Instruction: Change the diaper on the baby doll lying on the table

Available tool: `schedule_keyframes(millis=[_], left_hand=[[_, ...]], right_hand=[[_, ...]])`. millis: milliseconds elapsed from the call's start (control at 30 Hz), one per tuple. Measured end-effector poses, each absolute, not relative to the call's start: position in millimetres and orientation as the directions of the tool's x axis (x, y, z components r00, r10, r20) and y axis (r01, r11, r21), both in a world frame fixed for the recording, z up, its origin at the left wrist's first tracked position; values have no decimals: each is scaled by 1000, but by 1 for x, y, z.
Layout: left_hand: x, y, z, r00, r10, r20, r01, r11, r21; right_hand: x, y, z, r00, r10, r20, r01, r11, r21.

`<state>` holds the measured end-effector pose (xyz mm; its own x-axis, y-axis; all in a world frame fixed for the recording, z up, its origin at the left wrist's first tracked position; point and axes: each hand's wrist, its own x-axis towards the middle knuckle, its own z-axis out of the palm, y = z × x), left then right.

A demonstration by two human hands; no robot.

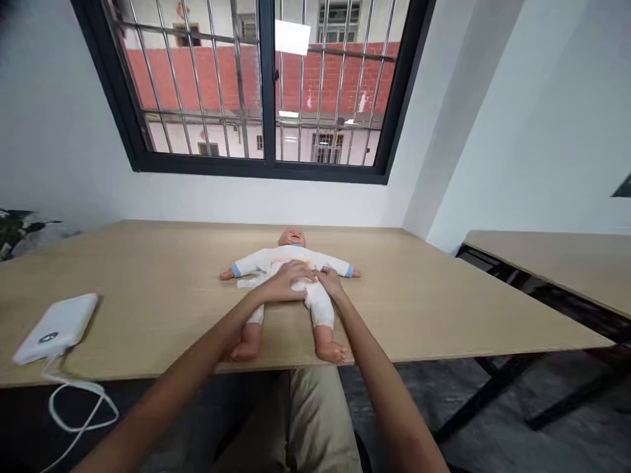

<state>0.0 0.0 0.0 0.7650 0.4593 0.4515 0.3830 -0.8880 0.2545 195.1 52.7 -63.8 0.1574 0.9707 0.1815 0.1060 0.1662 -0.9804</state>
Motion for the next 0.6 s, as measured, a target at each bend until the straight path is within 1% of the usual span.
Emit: schedule_keyframes(millis=[100,167,267,367,500,600], left_hand=[[22,-9,-7,880,357,312,309,-931,195],[30,-13,-11,891,352,285,326,-936,136],[32,-18,-18,860,385,335,406,-914,6],[28,-20,-21,818,430,382,503,-857,-112],[27,-22,-25,730,546,411,647,-746,-156],[34,-23,-29,703,579,413,684,-710,-169]], right_hand=[[199,52,-62,158,970,187,98,173,-980],[202,50,-62,164,968,192,87,179,-980],[205,47,-63,186,962,198,60,190,-980],[205,45,-63,216,955,201,25,201,-979],[206,46,-64,241,949,203,-20,214,-977],[210,48,-66,335,922,196,-57,227,-972]])
